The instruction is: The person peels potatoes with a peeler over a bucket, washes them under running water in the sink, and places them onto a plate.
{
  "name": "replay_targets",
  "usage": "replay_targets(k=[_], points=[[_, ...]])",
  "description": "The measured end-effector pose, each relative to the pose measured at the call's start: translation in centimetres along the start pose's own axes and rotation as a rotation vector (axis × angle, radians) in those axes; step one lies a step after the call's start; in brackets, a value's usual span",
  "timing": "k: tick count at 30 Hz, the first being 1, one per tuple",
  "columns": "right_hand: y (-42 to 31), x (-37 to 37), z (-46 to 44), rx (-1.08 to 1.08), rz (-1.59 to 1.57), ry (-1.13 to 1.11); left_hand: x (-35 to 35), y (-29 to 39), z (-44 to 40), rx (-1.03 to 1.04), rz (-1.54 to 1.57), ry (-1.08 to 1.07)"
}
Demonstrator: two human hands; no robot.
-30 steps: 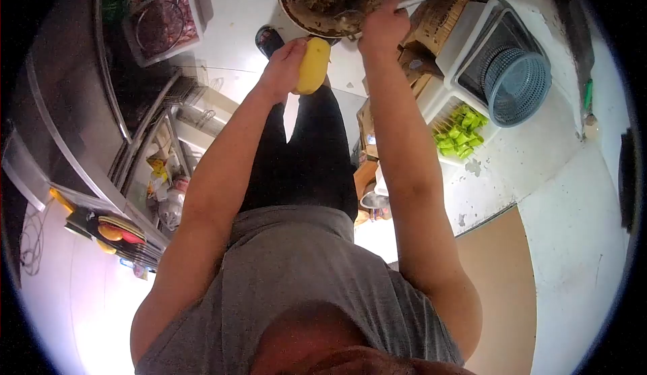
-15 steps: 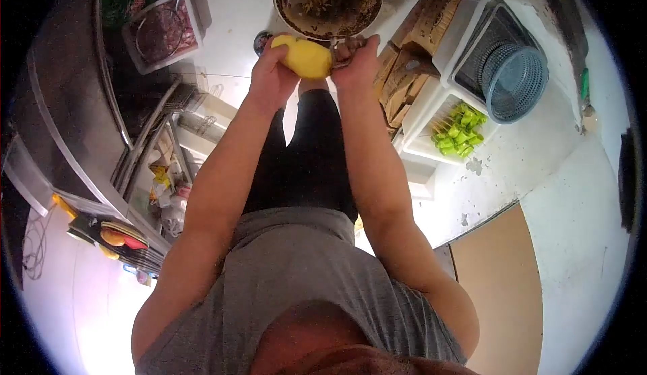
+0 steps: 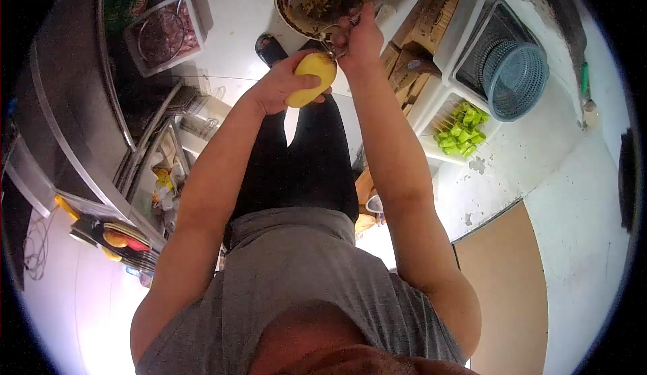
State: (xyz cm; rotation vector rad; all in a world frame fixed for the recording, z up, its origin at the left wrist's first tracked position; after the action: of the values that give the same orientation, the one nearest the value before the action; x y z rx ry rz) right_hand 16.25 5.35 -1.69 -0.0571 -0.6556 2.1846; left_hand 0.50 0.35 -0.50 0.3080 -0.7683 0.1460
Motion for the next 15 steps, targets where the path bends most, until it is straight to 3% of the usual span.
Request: replay_targets(k=[4,6,8,11,15], points=[[-0.2,-0.7,0.8,-0.118,0.123,-0.057,-0.6,-0.1,-0.3,0.101,-0.316,0.214],[0.8,-1.0,-0.2,-0.326,0.489,-0.002,-1.1,-0.8,-0.8,0.135,-0.397,0.255],[0.8,-0.9,-0.1,-0.297,0.503,0.063,-1.4,-1.2,-0.9,0.158,-0.403,0.247],[-0.1,-1.3,-3.6,-0.299,0.214,0.169,-1.1,-0.8,-0.4,0.262,-0.565,0.233],[0.4,-0.6,-1.6,-0.172,0.271,0.031,-1.1,-0.3,-0.3,0.241,-0.611,0.317]])
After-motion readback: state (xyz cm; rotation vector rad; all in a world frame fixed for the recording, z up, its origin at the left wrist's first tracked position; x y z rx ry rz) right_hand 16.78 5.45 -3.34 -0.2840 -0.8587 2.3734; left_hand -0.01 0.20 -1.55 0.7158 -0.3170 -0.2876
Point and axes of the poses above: each hand's wrist, its own z-axis away from the middle knuckle, its own x-axis out of the palm, y = z × x, the point moved 2 cm from there along -z, towards the middle knuckle, and after that the axes turned 2 degrees about z, right-handed, at the moved point
